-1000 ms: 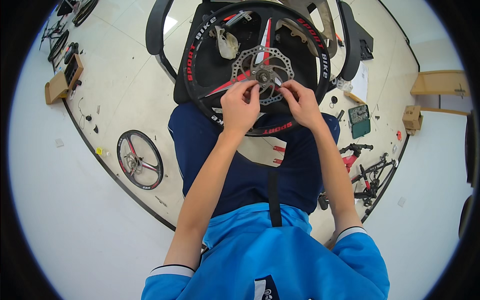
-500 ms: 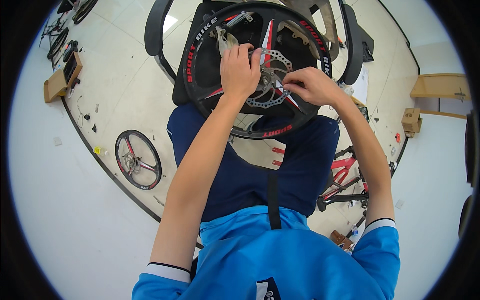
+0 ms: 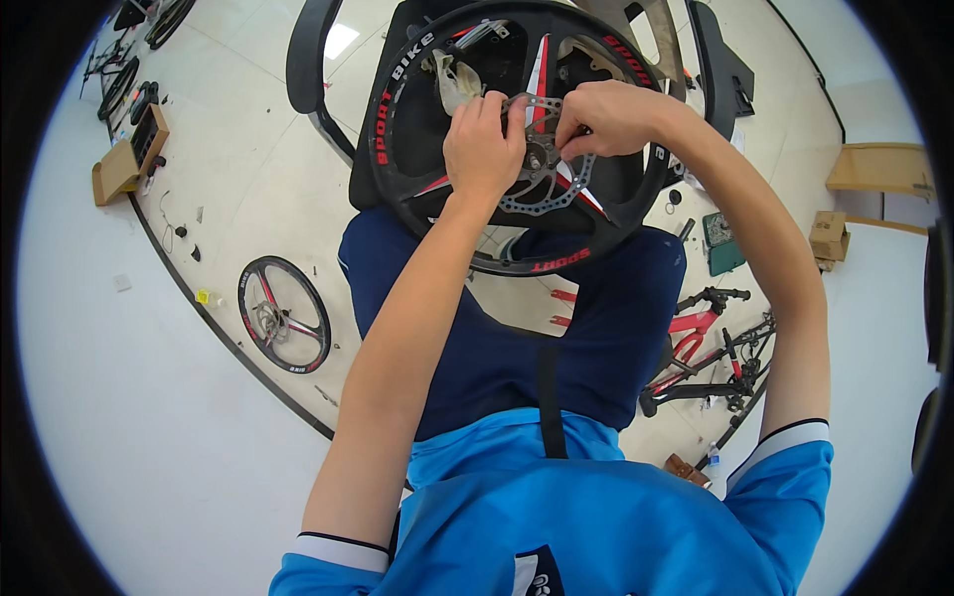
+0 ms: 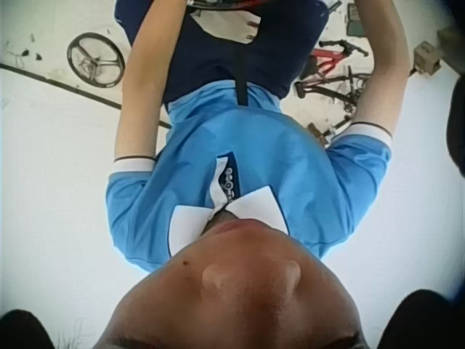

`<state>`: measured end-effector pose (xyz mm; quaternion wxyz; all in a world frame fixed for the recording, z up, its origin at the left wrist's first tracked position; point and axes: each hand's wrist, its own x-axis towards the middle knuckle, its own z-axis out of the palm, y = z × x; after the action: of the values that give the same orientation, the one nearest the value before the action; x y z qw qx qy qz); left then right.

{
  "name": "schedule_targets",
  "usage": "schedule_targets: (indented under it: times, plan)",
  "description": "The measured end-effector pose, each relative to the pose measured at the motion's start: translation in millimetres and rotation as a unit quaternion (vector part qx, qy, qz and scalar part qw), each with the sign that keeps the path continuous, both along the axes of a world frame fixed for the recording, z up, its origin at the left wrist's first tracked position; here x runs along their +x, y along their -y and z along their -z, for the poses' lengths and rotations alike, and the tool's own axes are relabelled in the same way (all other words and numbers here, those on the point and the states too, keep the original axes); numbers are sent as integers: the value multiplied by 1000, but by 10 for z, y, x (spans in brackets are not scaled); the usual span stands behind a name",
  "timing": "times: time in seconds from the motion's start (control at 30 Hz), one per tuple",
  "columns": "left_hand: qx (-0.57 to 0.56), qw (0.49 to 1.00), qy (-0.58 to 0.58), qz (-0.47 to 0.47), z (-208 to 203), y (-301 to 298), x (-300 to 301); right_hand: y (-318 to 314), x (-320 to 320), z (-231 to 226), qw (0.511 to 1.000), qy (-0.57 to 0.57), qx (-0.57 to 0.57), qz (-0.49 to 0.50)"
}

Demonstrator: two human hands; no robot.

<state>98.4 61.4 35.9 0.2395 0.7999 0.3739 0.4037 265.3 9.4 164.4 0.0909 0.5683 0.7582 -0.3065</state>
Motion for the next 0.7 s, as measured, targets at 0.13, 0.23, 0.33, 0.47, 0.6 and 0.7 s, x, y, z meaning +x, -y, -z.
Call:
schedule_targets:
  times: [0.13, 0.23, 0.33, 0.47, 0.6, 0.7]
  plan:
    - [3, 1000, 12, -3, 16, 2, 1, -80, -56, -82, 998, 35, -45, -11]
    - [-2, 1000, 9, -2, 21, 4, -10, -91, -65, -79, 998, 42, -52, -18]
    - [-6, 1000, 8, -2, 25, 5, -10, -80, -4, -21, 999, 12, -44, -17]
    - [-5, 1000, 16, -4, 38, -1, -12, -6, 68, 36, 999, -29, -33, 6]
    - [-17, 1000, 8, -6, 23, 13, -9, 147, 123, 136, 996, -75, 3, 54]
    - [-22, 1000, 4, -7, 6, 15, -9, 318, 133, 337, 983, -89, 131, 96]
